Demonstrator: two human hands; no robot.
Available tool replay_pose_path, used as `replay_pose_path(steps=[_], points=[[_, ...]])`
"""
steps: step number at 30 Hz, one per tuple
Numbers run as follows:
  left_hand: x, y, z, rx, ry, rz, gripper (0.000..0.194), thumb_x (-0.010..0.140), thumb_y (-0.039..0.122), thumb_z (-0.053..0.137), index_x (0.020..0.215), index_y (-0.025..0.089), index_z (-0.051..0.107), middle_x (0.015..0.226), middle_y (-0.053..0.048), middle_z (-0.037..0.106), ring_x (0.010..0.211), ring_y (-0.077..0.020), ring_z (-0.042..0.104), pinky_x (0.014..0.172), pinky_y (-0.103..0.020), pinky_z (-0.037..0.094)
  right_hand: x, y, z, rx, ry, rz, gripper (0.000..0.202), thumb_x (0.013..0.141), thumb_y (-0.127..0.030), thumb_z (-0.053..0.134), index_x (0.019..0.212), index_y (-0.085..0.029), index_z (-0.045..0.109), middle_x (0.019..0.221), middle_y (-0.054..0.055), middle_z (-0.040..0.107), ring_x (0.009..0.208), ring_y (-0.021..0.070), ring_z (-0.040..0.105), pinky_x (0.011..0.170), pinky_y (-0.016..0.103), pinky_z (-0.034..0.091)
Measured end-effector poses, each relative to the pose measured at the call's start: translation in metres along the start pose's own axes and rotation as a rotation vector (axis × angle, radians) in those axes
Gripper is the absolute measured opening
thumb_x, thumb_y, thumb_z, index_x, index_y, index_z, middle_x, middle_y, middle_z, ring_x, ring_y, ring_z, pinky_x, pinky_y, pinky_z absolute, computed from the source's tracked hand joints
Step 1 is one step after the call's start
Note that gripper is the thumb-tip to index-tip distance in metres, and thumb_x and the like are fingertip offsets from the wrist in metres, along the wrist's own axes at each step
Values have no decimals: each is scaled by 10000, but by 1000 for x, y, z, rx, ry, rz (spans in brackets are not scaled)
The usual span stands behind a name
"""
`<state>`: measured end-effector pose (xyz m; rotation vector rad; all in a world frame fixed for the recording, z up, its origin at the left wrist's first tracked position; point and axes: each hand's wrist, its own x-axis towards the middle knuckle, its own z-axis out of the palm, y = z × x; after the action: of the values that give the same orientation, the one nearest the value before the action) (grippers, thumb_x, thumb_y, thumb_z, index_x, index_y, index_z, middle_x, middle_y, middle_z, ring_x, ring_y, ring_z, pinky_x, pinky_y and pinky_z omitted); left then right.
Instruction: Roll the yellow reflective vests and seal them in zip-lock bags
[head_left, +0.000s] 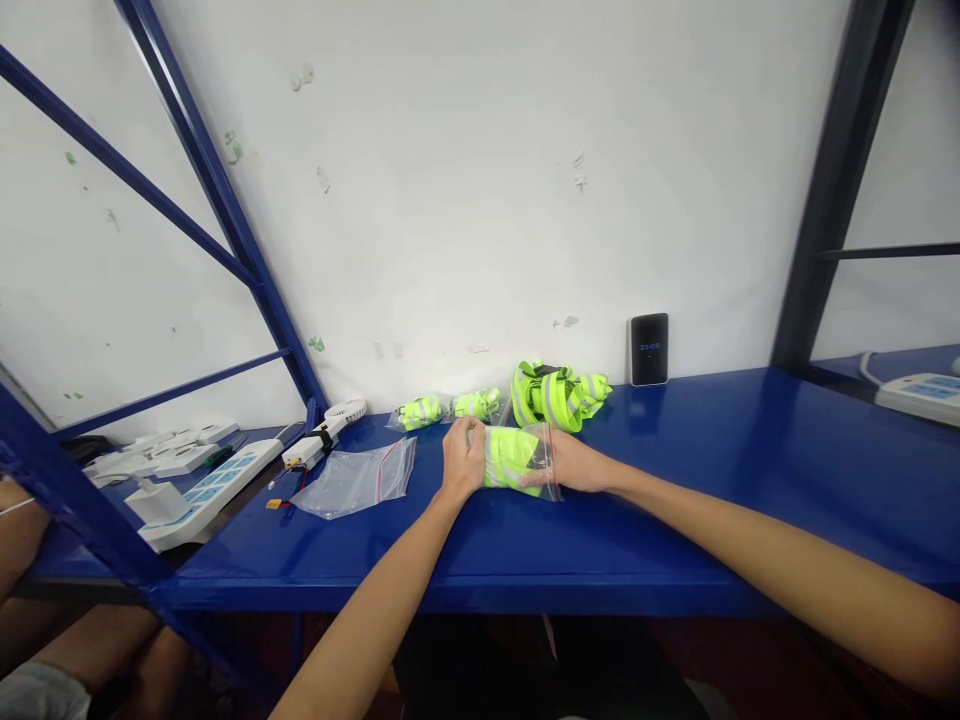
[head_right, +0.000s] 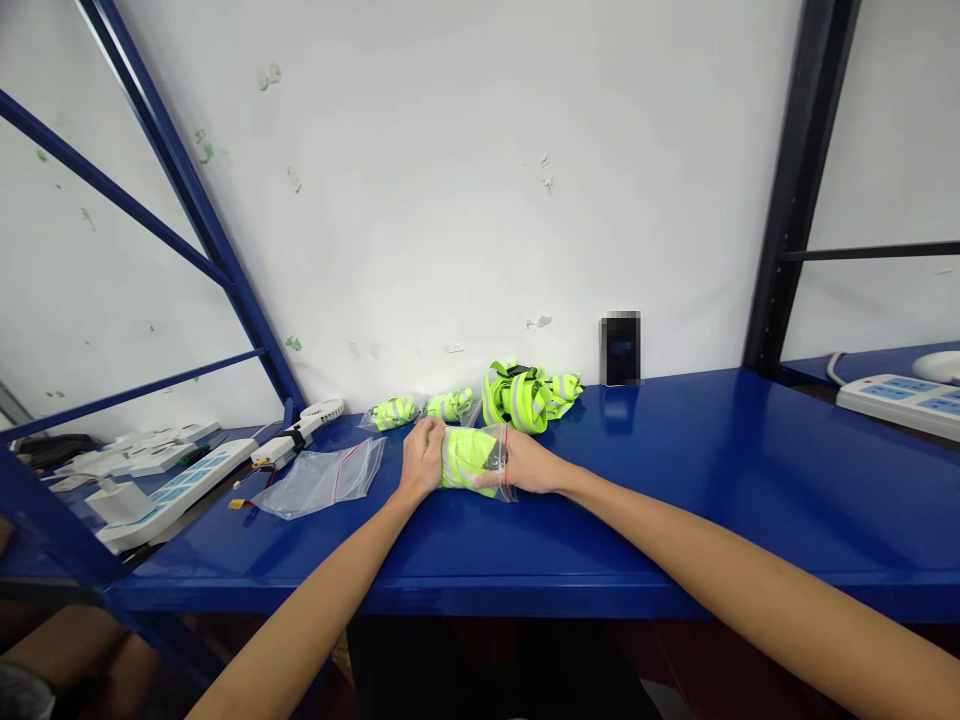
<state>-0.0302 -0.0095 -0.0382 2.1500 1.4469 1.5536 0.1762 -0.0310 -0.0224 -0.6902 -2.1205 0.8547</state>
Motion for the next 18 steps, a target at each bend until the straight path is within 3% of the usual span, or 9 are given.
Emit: replay_pose_path(steps=[3,9,14,18], points=[[-4,8,3,-33,6,18,231,927,320,388,798,189,528,807,-14,571,808,-166,546,776,-288,399,1,-3,5,151,-41,9,482,667,-437,791,1013,-135,644,886,39,664,775,186,595,733,302,510],[-8,18,4,17,-32,52,232,953,343,355,894,197,525,877,-40,569,876,-190,555,825,-320,417,2,-1,7,184,133,32,427,646,-414,804,935,-125,677,828,40,686,773,212,620,718,319,520],[6,36,-24,311,-17,58,268,956,397,350,969,210,543,942,-67,547,882,-220,562,827,-358,429,-9,-3,-9,363,235,146,482,638,-373,807,1036,-136,675,928,76,723,860,243,664,815,383,542],[33,65,-57,464,-9,102,319,934,451,384,917,194,574,844,-62,531,797,-221,559,780,-347,432,-10,-18,-28,448,331,186,426,665,-361,789,1018,-142,691,979,97,731,913,254,674,852,401,544]])
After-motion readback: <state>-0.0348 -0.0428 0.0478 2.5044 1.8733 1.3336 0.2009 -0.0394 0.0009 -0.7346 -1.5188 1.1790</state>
